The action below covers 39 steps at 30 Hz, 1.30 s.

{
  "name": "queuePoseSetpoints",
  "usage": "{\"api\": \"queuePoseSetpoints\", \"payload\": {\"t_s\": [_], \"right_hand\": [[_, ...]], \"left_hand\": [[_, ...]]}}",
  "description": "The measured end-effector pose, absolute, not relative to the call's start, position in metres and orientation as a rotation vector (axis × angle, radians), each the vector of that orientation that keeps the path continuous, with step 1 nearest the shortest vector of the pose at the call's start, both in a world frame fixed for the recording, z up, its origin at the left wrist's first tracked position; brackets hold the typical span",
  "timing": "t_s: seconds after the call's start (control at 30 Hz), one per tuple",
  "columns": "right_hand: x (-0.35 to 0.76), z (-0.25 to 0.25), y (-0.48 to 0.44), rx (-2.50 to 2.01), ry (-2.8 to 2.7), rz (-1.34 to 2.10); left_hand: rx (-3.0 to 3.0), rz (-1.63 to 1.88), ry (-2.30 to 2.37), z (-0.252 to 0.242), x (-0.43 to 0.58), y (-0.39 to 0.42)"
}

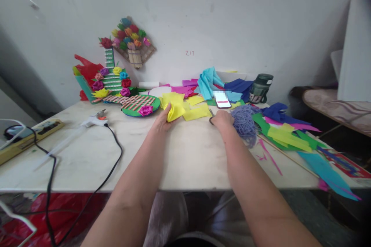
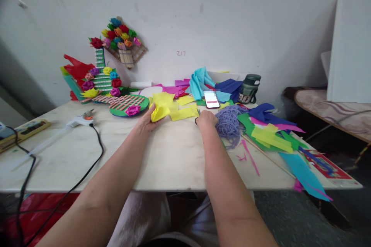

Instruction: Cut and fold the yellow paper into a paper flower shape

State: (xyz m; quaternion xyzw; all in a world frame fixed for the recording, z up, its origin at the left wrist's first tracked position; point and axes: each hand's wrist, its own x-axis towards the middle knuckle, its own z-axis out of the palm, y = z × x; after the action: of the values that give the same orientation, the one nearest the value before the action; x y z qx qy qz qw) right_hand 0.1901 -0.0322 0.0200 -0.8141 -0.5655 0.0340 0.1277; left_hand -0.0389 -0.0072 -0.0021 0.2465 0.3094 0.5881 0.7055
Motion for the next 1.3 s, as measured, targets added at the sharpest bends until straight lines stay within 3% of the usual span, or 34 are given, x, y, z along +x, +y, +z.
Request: {"api": "queuePoseSetpoints", "payload": {"t_s": [0.23,0.37,0.63,1.3], "right_hand": [[0.189,0.023,-0.035,-2.369,-1.754,0.108],[0.180,0.024,-0.034,-2.125,-1.737,0.078],[0.138,0.011,-0.037,-1.400,-1.575,0.842],[0.136,0.004,-0.031,-1.186,-0.995,1.137]], "left_hand": [[0.579,1.254,0.669,-0.005,-0.039,-0.006],[0.605,1.202,0.677,-0.004,-0.039,-0.009],[0.760,1.089,0.570,0.001,-0.034,-0.023],[0.775,1.211,0.693,-0.001,-0.034,-0.014]]}}
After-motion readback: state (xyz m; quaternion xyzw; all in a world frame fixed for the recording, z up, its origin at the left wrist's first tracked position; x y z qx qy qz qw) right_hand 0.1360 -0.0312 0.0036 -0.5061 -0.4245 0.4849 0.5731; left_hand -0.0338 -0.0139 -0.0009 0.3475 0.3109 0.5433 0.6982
